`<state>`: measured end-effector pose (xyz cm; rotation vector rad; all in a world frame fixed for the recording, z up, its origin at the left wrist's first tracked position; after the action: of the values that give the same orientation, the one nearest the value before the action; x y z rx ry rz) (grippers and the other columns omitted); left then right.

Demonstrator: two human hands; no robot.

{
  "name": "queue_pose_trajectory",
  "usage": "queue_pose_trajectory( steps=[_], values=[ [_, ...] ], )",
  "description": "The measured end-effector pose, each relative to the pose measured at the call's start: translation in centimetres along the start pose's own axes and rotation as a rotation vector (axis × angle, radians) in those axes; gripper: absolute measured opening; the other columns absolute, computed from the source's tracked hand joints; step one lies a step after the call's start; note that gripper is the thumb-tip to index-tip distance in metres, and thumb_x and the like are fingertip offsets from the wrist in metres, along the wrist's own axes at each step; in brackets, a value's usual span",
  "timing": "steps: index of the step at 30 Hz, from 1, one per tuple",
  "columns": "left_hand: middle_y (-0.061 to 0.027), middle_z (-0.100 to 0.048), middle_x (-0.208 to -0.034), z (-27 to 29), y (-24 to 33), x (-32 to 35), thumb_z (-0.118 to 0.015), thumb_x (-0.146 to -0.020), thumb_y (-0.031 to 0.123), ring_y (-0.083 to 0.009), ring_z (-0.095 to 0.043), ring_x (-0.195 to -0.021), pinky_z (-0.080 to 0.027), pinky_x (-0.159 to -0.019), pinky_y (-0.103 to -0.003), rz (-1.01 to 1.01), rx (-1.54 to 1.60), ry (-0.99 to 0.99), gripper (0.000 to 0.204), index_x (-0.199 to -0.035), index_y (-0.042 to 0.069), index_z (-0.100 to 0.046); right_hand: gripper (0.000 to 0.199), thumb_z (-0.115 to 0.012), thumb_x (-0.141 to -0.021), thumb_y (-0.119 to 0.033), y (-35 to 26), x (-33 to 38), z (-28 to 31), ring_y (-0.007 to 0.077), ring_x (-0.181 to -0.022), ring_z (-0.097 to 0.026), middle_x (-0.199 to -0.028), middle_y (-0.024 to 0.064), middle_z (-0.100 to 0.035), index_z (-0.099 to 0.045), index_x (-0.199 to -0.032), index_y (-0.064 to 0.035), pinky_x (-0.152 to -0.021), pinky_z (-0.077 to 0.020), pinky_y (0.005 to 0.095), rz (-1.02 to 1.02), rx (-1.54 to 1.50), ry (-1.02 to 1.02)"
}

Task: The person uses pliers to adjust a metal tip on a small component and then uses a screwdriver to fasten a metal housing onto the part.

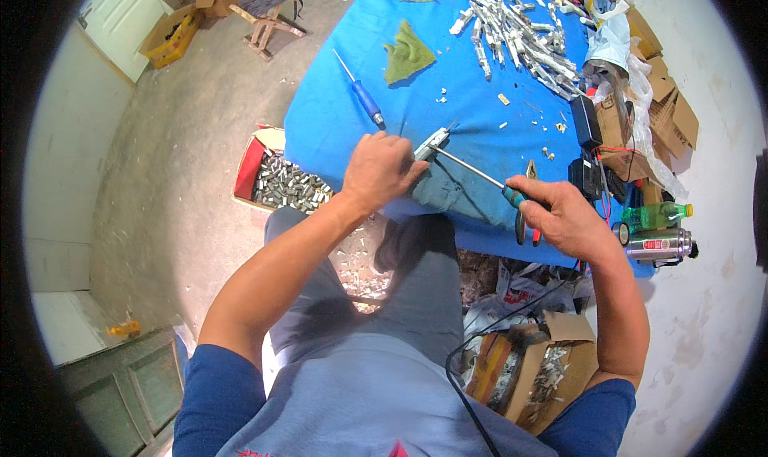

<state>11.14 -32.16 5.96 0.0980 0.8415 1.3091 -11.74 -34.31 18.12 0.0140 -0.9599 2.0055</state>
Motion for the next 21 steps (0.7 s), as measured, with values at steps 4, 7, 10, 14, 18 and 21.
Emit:
queue_pose_trajectory(
  steps=[4, 7, 10, 14, 18, 21],
  values=[
    [-0.0114, -0.060, -0.075, -0.1, -0.3, 0.3, -0.073, -0.083, 0.034, -0.0309, -0.056, -0.077, -0.041, -0.072, -0.041, 0.008, -0.025, -0.011, 0.031, -0.079, 0.006, -0.060, 0.034, -0.054, -0.094, -0.014, 1.9, 0.8, -1.4, 0.0073, -0.056, -0.048, -0.071, 0.0007, -0.055, -0.061, -0.126, -0.0053, -0.052, -0.0404, 0.0253, -0.167, -0.269, 0.005],
    [-0.0112, -0.060, -0.075, -0.1, -0.2, 0.1, -0.073, -0.083, 0.033, -0.0310, -0.056, -0.077, -0.041, -0.072, -0.041, 0.012, -0.011, -0.002, 0.030, -0.079, 0.007, -0.060, 0.037, -0.055, -0.094, -0.016, 5.0, 1.7, -3.3, 0.0053, -0.051, -0.047, -0.073, 0.0014, -0.057, -0.059, -0.131, -0.0094, -0.044, -0.0358, 0.0197, -0.325, -0.710, 0.002],
    [-0.0109, -0.061, -0.076, -0.3, -0.2, 0.1, -0.073, -0.082, 0.033, -0.0310, -0.056, -0.078, -0.041, -0.072, -0.041, 0.001, -0.035, 0.008, 0.029, -0.078, 0.007, -0.060, 0.040, -0.056, -0.096, -0.022, 7.9, 2.2, -7.2, 0.0042, -0.048, -0.045, -0.077, 0.0026, -0.059, -0.054, -0.135, -0.0119, -0.034, -0.0291, 0.0167, -0.412, -1.028, 0.016],
    [-0.0106, -0.061, -0.076, -0.4, -0.2, 0.1, -0.073, -0.082, 0.033, -0.0308, -0.056, -0.077, -0.041, -0.072, -0.041, 0.015, -0.046, -0.020, 0.030, -0.078, 0.007, -0.059, 0.041, -0.057, -0.096, -0.021, 8.2, 2.9, -9.5, 0.0043, -0.050, -0.047, -0.078, 0.0035, -0.060, -0.055, -0.135, -0.0112, -0.038, -0.0315, 0.0171, -0.344, -1.017, 0.117],
    [-0.0105, -0.061, -0.076, -0.2, -0.1, 0.2, -0.073, -0.082, 0.034, -0.0306, -0.056, -0.077, -0.041, -0.072, -0.041, 0.006, -0.075, -0.017, 0.032, -0.078, 0.006, -0.059, 0.040, -0.059, -0.095, -0.020, 7.4, 2.9, -7.0, 0.0086, -0.068, -0.060, -0.089, 0.0065, -0.067, -0.058, -0.133, -0.0073, -0.061, -0.0477, 0.0236, -0.140, -0.497, 0.194],
    [-0.0106, -0.061, -0.075, -0.3, -0.1, 0.1, -0.073, -0.082, 0.035, -0.0303, -0.056, -0.077, -0.041, -0.072, -0.041, -0.011, -0.098, -0.016, 0.031, -0.078, 0.007, -0.060, 0.039, -0.060, -0.094, -0.018, 5.6, 2.9, -5.4, 0.0143, -0.088, -0.065, -0.104, 0.0104, -0.071, -0.059, -0.130, -0.0044, -0.083, -0.0500, 0.0297, -0.107, -0.314, 0.199]
  ],
)
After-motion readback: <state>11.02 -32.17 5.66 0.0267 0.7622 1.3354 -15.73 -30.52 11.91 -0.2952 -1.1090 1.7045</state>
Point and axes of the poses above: each hand's wrist, its own x-axis away from the middle knuckle, its own z-axis out of the back of the hand, y = z × x, the point moved 6 cm from there along -x, towards the middle knuckle
